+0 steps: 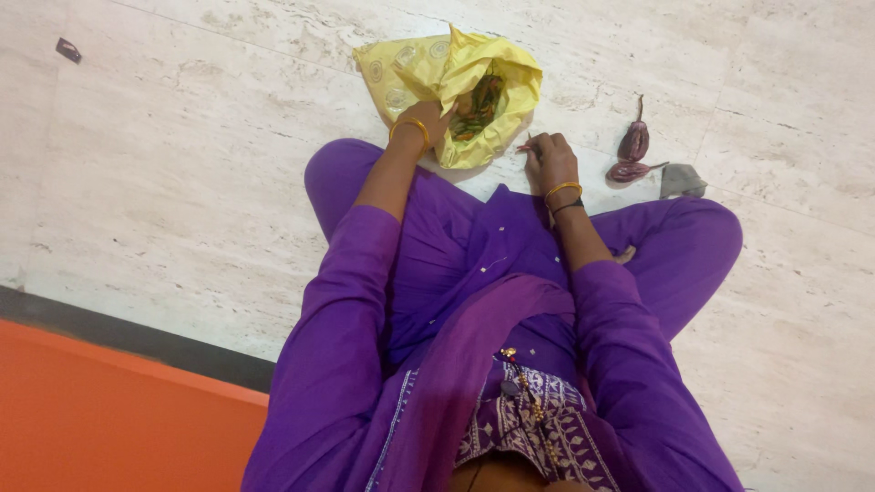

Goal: The person sits on the floor and cleans vegetables using a small stone. They scrub potatoes, green chilies, and eggplants one by one, then place them into a yellow plastic bag.

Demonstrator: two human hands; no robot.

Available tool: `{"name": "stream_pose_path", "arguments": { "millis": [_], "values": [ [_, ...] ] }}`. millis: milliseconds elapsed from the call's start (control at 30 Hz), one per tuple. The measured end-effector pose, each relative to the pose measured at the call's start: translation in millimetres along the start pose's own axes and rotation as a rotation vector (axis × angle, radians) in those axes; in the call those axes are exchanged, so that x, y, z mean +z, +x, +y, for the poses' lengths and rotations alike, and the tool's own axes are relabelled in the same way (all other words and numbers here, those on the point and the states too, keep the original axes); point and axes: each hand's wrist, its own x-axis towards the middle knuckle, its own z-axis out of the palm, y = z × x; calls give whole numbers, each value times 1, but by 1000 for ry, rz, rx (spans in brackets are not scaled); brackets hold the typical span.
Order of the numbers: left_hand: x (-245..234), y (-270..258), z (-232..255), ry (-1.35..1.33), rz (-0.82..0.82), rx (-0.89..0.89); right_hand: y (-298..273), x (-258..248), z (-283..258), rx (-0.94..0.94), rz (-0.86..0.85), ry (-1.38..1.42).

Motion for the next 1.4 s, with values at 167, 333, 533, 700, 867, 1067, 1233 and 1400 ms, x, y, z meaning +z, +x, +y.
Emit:
{"name": "stream_pose_path", "arguments": {
  "millis": [167,333,533,700,867,1067,1233,1400],
  "values": [
    [-3,-2,1,-35,36,24,6,7,17,207,-3,126],
    [-11,-6,8,-24,40,19,30,16,41,401,121,488],
    [-9,-6,6,-26,45,43,76,33,-1,324,24,666],
    [-10,-5,2,-16,64,53,87,14,-43,126,-20,559],
    [-14,-9,6,-41,38,61,67,-38,-10,196,-41,491],
    [-13,-9,7,-10,49,56,-2,-132,83,518,-288,59],
    [-9,-7,4,16,27,52,-42,-147,138,363,-304,-304],
    [-11,-9,5,43,32,42,-25,-88,177,389,-206,-598]
  ]
}}
